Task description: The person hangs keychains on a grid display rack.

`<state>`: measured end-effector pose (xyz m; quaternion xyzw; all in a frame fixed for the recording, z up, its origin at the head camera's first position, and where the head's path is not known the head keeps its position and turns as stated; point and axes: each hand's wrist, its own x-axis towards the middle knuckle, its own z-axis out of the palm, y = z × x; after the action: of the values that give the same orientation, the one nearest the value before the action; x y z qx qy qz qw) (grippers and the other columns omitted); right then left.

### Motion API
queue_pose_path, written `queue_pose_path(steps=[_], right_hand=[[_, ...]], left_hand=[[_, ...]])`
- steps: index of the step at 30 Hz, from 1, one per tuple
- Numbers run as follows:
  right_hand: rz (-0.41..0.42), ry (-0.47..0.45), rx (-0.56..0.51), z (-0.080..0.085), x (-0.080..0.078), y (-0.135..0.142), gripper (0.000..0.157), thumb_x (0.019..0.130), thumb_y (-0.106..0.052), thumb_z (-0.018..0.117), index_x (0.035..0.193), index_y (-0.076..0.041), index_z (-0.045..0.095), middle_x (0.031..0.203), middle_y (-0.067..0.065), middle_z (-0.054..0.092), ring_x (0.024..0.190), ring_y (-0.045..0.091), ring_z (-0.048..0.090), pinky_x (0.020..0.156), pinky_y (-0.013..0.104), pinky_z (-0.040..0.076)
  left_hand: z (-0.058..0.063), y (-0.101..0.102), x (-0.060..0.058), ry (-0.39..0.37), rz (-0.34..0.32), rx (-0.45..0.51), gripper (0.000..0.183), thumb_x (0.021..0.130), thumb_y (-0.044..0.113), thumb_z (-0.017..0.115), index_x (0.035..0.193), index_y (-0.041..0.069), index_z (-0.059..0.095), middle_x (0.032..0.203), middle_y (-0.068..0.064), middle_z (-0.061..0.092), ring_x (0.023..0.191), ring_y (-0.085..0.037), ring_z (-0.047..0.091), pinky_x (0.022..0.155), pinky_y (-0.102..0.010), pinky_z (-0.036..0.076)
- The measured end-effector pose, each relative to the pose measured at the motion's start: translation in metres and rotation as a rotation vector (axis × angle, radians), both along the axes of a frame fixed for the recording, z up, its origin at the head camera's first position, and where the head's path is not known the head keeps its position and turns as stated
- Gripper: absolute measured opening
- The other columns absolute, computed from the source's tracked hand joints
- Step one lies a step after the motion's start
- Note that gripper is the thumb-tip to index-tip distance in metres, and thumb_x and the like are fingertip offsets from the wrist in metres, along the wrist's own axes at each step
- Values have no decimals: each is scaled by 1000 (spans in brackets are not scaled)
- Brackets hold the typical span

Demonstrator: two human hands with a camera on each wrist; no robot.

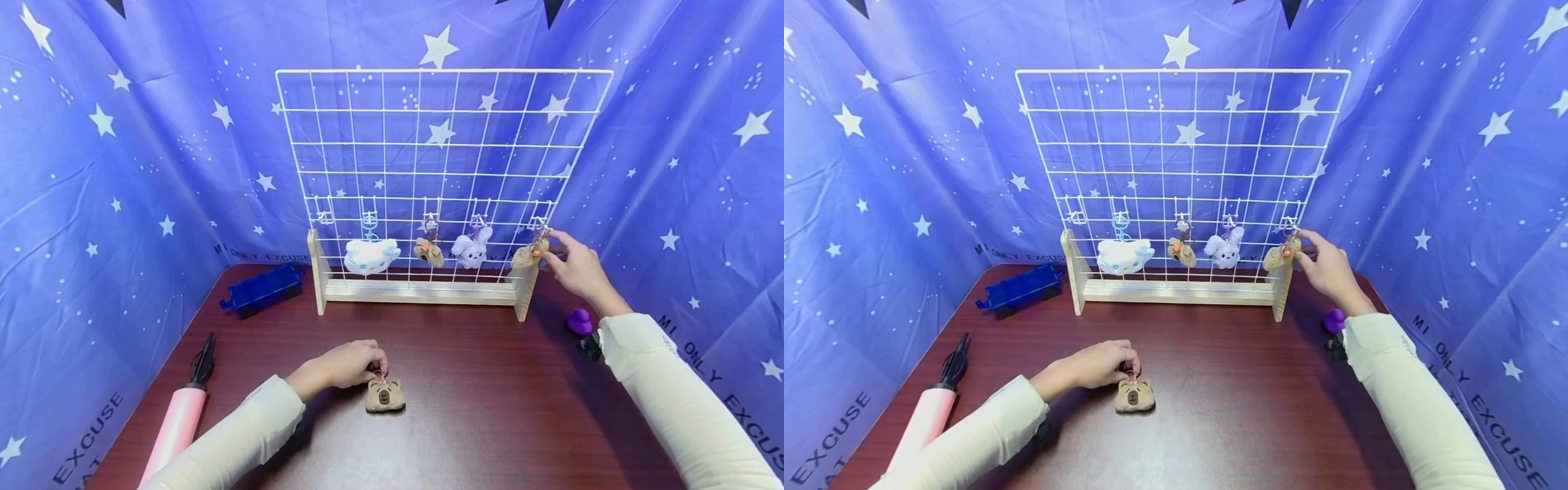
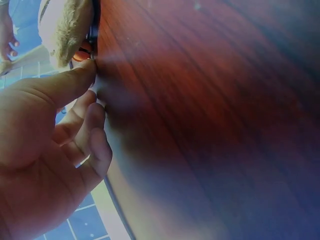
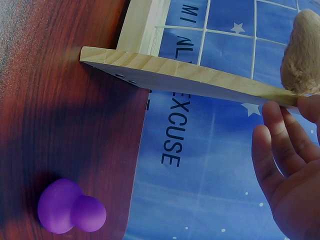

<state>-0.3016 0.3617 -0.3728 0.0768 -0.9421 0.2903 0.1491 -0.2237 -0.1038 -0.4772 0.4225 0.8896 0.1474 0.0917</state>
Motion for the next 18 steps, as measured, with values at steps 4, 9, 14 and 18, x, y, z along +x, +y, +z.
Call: queue_pose_path(steps=[4, 9, 14, 18], right_hand=[[6, 3, 2, 1, 0, 1, 48, 102, -14, 59, 147, -2, 47, 116, 34, 68, 61, 12, 67, 52, 26, 54], [8, 8, 6, 0, -1, 1, 47, 102, -14, 60, 147, -2, 48, 115, 35, 68, 60, 13, 68, 52, 25, 54], [12, 20, 4, 0, -1, 1, 47, 102, -14, 60, 146, -2, 49, 113, 35, 69, 57, 9, 65, 51, 25, 53], [15, 21, -1, -1, 0, 2, 47, 102, -13, 60, 146, -2, 49, 112, 34, 70, 57, 6, 64, 51, 25, 53]], left_hand=[[2, -1, -1, -32, 1, 19, 17, 86, 11, 78, 87, 21, 64, 82, 11, 63, 77, -2, 57, 70, -19, 48], [7, -6, -3, -10, 54, 8, 17, 88, 22, 78, 81, 26, 63, 72, 17, 63, 67, 4, 54, 63, -21, 46], [17, -11, -5, -21, 94, 56, 16, 89, 24, 78, 79, 28, 65, 76, 18, 69, 71, 3, 58, 65, -22, 48], [28, -16, -6, -76, 118, 141, 11, 91, 21, 76, 84, 23, 68, 77, 9, 73, 66, 3, 59, 62, -20, 49]])
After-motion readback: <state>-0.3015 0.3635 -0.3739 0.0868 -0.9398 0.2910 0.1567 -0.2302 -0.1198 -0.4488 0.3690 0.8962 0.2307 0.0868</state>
